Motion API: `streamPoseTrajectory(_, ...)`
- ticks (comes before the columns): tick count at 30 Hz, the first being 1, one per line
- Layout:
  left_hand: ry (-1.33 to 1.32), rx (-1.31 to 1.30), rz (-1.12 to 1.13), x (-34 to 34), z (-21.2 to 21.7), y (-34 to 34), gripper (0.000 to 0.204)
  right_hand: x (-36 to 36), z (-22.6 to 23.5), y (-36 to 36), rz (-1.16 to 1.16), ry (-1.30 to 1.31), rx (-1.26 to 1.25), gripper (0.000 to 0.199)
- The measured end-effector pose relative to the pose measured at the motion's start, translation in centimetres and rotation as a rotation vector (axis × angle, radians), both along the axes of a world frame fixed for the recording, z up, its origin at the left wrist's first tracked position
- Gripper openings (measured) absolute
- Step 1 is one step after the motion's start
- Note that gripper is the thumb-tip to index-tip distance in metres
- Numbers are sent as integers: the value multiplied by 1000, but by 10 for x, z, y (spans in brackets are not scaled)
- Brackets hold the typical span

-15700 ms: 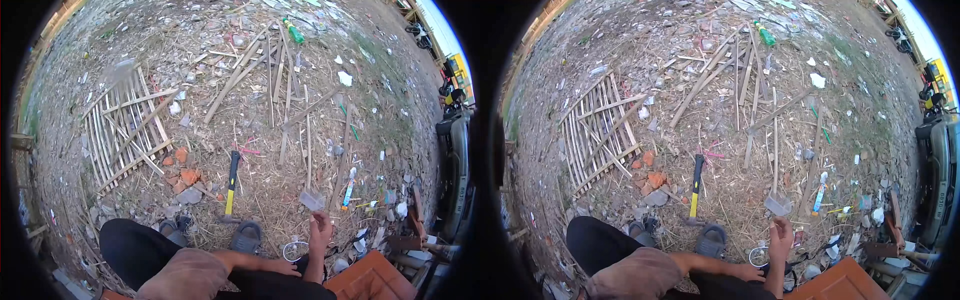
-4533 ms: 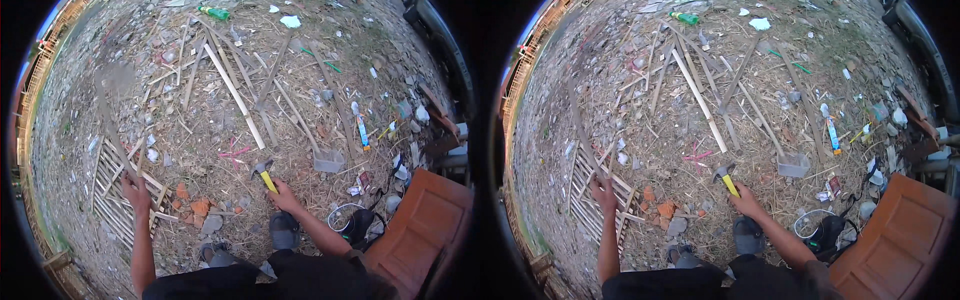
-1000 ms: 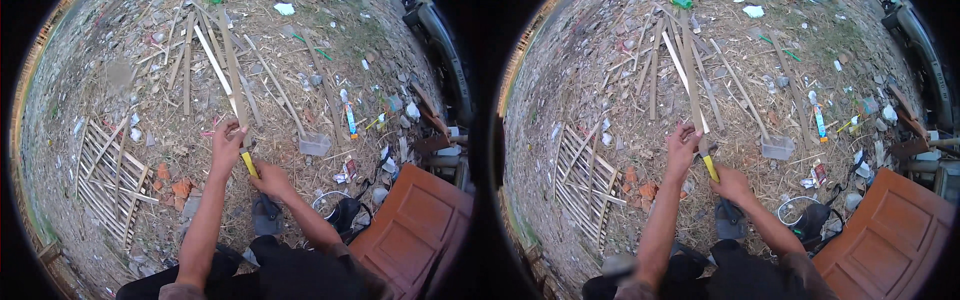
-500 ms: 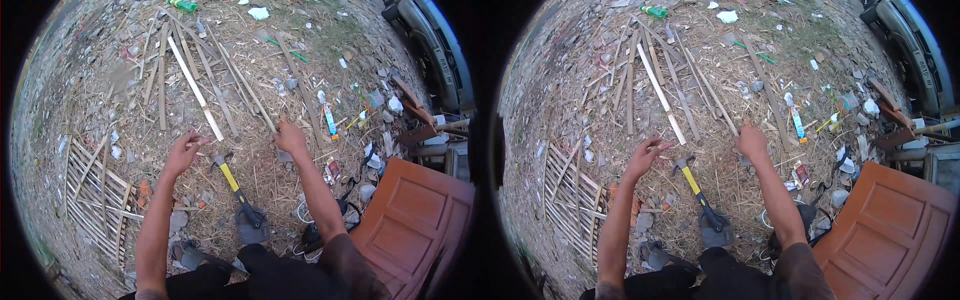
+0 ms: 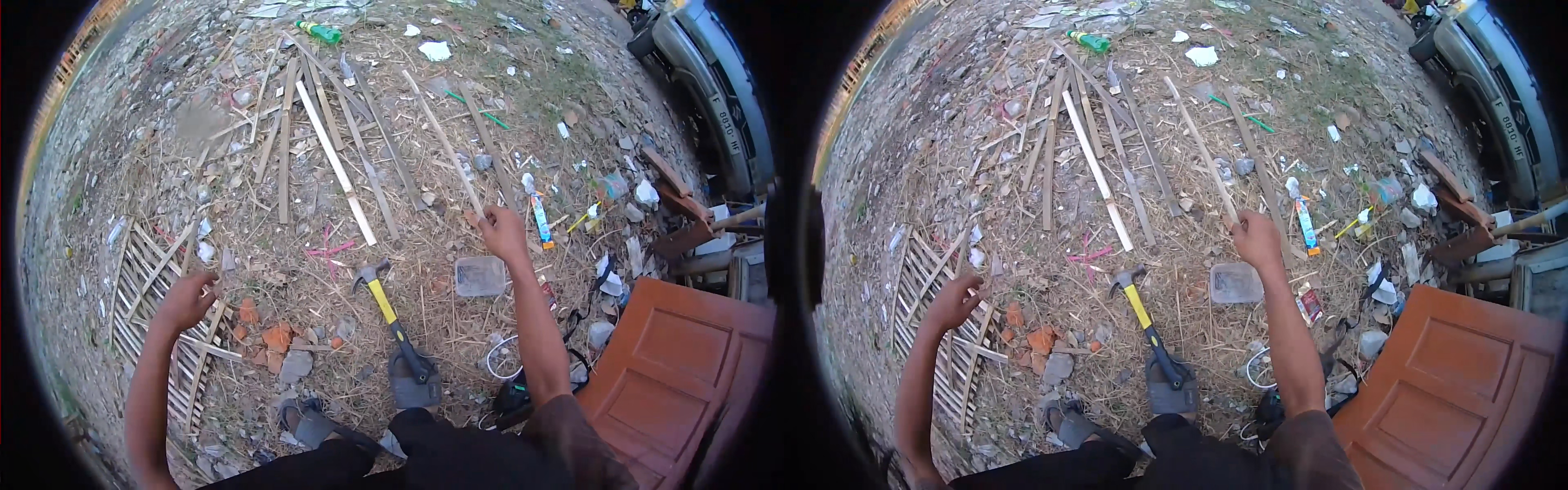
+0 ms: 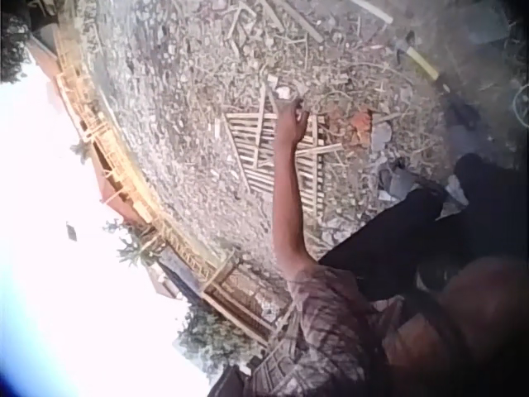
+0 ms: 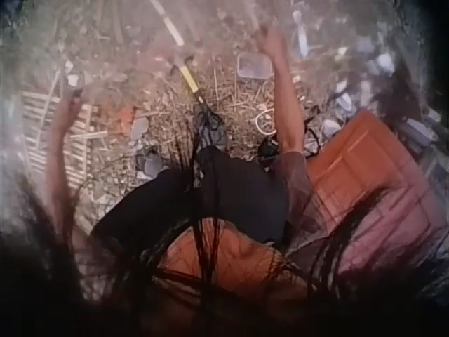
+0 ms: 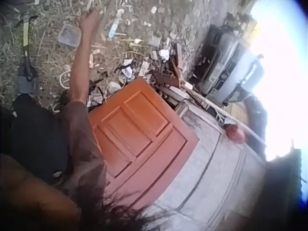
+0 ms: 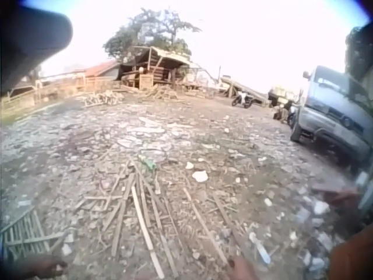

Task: The person assembles a bamboo lattice by arranging thin strips and hammering nails into the joints.

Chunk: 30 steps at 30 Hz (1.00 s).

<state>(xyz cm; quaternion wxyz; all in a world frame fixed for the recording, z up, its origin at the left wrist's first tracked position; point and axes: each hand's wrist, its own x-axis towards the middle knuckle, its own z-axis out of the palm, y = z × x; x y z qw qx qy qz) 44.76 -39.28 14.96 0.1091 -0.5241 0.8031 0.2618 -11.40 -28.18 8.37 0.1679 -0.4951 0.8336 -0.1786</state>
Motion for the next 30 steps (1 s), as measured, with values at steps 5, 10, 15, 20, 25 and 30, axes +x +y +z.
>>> streamPoseTrajectory(5,-82,169,-103,32,28,56,33,58,7,8,65,-768,27,23)
streamPoseTrajectory(10,393,471,107,-4,-5,118,37,179,4,28,220,-1356,294,27)
streamPoseTrajectory(15,822,631,598,-83,-20,160,38,271,16,56,541,-1542,434,28)
streamPoseTrajectory(20,1082,574,968,-90,-53,193,34,284,-3,87,655,-1353,579,30)
streamPoseTrajectory(25,1159,296,1370,-12,-107,171,26,260,-15,95,534,-1186,493,28)
streamPoseTrajectory(30,1305,166,1692,61,-140,147,30,216,-42,112,263,-1107,430,23)
